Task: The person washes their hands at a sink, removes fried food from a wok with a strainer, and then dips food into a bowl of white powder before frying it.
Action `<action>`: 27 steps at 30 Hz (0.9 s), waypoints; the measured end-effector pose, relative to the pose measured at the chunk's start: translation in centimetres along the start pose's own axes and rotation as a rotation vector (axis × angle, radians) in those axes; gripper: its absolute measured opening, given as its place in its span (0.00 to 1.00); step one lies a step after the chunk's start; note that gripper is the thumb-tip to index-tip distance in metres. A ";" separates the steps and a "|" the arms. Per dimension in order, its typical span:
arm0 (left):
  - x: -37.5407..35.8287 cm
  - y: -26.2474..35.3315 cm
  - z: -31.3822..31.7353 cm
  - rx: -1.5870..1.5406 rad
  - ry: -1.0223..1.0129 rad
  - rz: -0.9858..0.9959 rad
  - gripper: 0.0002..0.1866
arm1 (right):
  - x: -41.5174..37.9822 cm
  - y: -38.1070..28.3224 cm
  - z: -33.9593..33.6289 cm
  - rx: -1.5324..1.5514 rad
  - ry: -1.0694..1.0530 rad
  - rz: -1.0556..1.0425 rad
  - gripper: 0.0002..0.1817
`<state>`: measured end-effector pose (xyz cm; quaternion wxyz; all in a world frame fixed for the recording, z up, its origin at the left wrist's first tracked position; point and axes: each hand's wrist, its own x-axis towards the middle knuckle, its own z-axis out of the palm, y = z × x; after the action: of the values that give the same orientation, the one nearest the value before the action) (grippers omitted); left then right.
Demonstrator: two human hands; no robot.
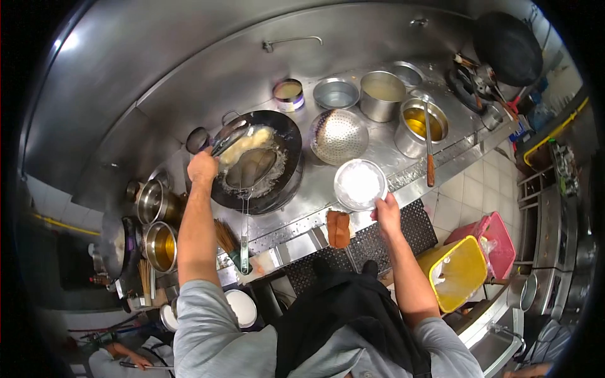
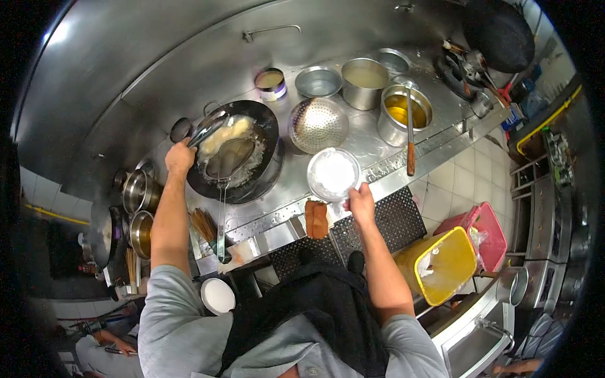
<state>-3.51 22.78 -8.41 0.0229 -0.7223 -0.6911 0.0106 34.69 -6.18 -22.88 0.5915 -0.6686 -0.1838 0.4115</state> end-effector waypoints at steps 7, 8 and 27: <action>-7.6 2.7 -0.5 -0.403 0.351 0.067 0.19 | -9.5 2.3 -12.9 0.175 0.277 0.009 0.08; -8.4 3.4 0.4 -0.519 0.330 0.111 0.19 | -10.9 2.7 -14.8 0.150 0.364 0.057 0.08; -39.3 33.2 7.3 -1.299 -0.549 0.430 0.18 | -49.0 24.2 -61.7 -0.727 1.972 0.352 0.14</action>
<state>27.50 -17.74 -17.93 -0.5858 -0.6812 -0.3821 -0.2164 47.17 -87.18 -31.76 0.1759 -0.8601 0.3637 -0.3114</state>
